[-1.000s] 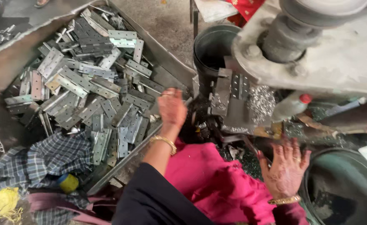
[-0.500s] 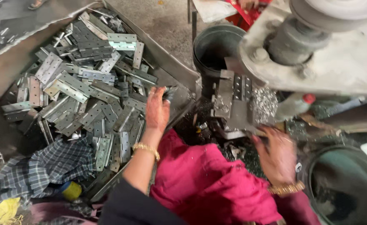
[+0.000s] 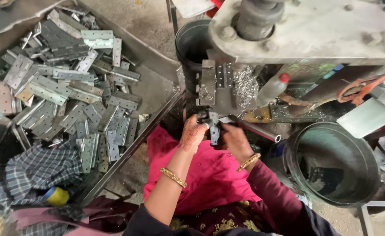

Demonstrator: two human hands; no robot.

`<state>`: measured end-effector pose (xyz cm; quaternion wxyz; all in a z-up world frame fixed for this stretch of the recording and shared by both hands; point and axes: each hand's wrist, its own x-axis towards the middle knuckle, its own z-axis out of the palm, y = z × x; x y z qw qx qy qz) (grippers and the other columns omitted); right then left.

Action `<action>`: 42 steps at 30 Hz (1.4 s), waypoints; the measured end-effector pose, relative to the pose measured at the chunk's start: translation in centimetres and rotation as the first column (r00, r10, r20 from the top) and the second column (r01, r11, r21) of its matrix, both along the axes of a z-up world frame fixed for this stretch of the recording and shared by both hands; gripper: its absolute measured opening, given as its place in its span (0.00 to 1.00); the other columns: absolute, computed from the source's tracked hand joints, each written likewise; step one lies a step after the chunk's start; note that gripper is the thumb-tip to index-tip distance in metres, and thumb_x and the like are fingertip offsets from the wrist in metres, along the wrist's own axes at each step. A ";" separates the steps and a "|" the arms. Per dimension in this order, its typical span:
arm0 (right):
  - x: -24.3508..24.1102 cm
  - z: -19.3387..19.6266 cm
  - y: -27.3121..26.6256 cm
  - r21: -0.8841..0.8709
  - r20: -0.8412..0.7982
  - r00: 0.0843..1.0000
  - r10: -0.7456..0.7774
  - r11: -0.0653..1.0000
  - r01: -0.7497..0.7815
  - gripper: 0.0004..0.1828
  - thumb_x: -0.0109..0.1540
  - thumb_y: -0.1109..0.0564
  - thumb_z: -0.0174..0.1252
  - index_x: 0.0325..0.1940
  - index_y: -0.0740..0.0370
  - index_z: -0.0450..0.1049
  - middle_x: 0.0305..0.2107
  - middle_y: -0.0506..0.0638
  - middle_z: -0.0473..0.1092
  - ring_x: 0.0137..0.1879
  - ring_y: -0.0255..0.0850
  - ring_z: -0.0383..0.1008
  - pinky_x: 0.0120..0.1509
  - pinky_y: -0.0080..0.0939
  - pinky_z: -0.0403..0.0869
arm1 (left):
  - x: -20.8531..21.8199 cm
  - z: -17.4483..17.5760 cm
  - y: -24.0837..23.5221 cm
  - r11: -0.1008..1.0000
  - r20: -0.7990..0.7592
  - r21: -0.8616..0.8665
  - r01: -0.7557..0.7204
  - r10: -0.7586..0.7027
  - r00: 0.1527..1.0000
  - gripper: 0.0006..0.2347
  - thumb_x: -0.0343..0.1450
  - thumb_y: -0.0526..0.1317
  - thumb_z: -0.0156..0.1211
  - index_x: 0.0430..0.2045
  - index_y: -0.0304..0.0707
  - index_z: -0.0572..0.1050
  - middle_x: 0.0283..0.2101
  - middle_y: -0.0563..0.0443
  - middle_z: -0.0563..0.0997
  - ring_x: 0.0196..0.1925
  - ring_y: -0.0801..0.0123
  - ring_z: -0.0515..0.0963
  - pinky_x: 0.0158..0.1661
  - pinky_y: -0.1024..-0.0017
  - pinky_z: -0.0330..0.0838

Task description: The person picks up metal brackets from a bin and places them into a punch press machine one by one to add holes or shapes, then places the finished brackets into a separate container.

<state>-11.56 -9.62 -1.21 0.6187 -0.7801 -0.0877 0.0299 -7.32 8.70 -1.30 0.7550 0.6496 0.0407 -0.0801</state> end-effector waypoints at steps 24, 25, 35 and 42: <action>1.9 2.3 -3.0 0.495 -0.361 0.932 0.036 0.854 0.159 0.28 0.67 0.59 0.55 0.72 0.65 0.64 0.47 0.48 0.74 0.44 0.34 0.76 0.44 0.39 0.79 | 4.3 1.7 -3.9 0.975 -0.011 0.217 -0.041 0.045 0.999 0.21 0.62 0.32 0.68 0.51 0.32 0.75 0.49 0.43 0.80 0.46 0.62 0.81 0.45 0.66 0.80; 1.8 2.3 -3.0 0.544 -0.366 0.929 0.053 0.822 0.167 0.28 0.66 0.58 0.55 0.71 0.64 0.63 0.48 0.48 0.74 0.46 0.34 0.77 0.45 0.40 0.80 | 4.4 1.8 -4.1 0.949 -0.033 0.308 -0.067 0.081 0.996 0.23 0.60 0.31 0.67 0.51 0.34 0.75 0.50 0.45 0.79 0.47 0.63 0.81 0.45 0.66 0.80; 1.8 2.7 -3.6 0.660 -0.290 0.944 0.157 0.747 0.078 0.26 0.67 0.66 0.44 0.71 0.70 0.59 0.56 0.51 0.71 0.57 0.40 0.76 0.55 0.50 0.82 | 3.9 3.7 -4.2 0.985 -0.112 0.169 -0.016 0.035 0.993 0.20 0.61 0.34 0.69 0.47 0.31 0.75 0.46 0.43 0.81 0.48 0.57 0.79 0.50 0.62 0.75; 3.1 2.7 -4.1 -0.698 0.378 0.922 -0.090 0.626 0.347 0.37 0.62 0.50 0.56 0.73 0.65 0.57 0.49 0.61 0.73 0.55 0.57 0.75 0.57 0.59 0.77 | 7.7 0.0 -5.6 0.834 0.151 0.518 -0.190 0.129 0.980 0.20 0.62 0.30 0.63 0.49 0.29 0.72 0.47 0.37 0.79 0.50 0.51 0.79 0.56 0.61 0.72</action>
